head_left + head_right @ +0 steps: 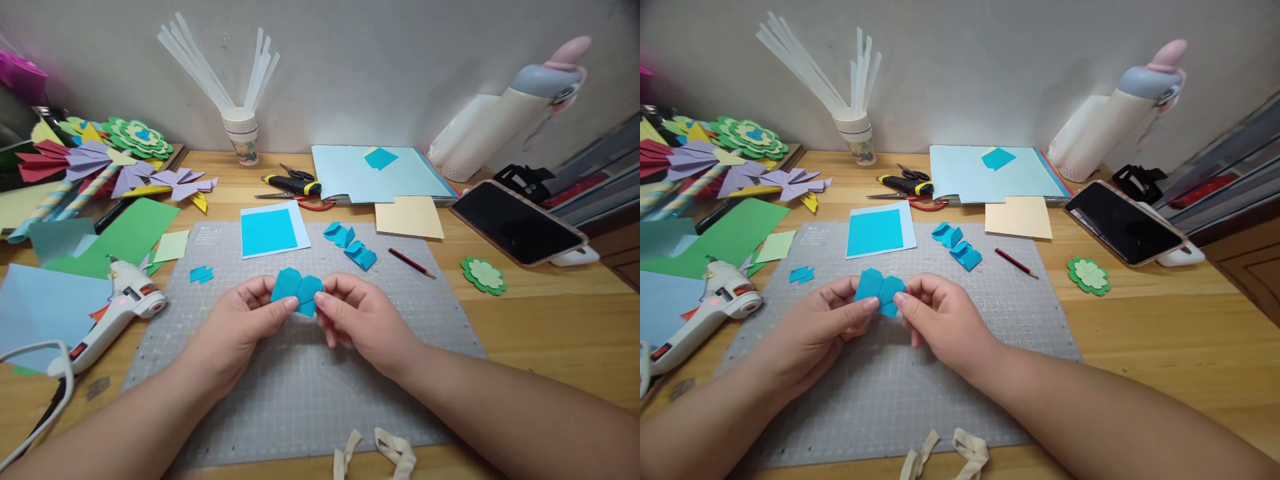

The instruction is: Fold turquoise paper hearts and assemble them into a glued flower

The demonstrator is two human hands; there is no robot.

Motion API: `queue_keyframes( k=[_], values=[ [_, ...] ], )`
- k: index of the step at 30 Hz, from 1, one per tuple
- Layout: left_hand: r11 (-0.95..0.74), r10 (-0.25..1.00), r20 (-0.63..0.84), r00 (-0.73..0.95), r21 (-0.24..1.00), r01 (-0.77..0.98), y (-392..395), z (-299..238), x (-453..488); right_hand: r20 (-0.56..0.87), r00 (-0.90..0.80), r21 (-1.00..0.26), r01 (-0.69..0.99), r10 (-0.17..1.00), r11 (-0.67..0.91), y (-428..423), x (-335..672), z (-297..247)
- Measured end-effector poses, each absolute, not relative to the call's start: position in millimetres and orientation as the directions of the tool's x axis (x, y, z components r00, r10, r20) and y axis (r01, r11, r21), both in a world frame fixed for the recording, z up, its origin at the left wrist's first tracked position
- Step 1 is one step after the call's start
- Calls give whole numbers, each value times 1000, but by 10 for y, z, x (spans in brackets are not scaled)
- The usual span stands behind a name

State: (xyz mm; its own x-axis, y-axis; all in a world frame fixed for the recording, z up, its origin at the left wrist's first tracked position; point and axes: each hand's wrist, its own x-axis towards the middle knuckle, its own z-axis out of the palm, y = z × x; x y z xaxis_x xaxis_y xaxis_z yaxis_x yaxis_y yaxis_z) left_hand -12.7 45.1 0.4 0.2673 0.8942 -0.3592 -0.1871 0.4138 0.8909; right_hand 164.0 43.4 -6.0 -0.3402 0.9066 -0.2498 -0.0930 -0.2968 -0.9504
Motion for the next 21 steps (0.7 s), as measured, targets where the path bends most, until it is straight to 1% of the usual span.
queue_keyframes(
  k=[5,10,14,17,21],
  values=[
    [431,876,-368,311,887,-166,431,3,-119,-187,-316,-971,-87,930,-224,415,1641,-61],
    [421,881,-370,295,898,-130,430,13,-102,-146,-319,-986,-25,936,-162,411,1649,-49],
    [430,870,-386,307,898,-88,410,6,-112,-44,-305,-997,68,951,-24,414,1673,-16],
    [446,848,-405,341,894,-48,397,-1,-127,48,-320,-992,99,946,83,398,1694,6],
    [414,836,-390,387,910,22,412,-5,-137,90,-317,-985,113,944,132,373,1706,0]
  ],
)
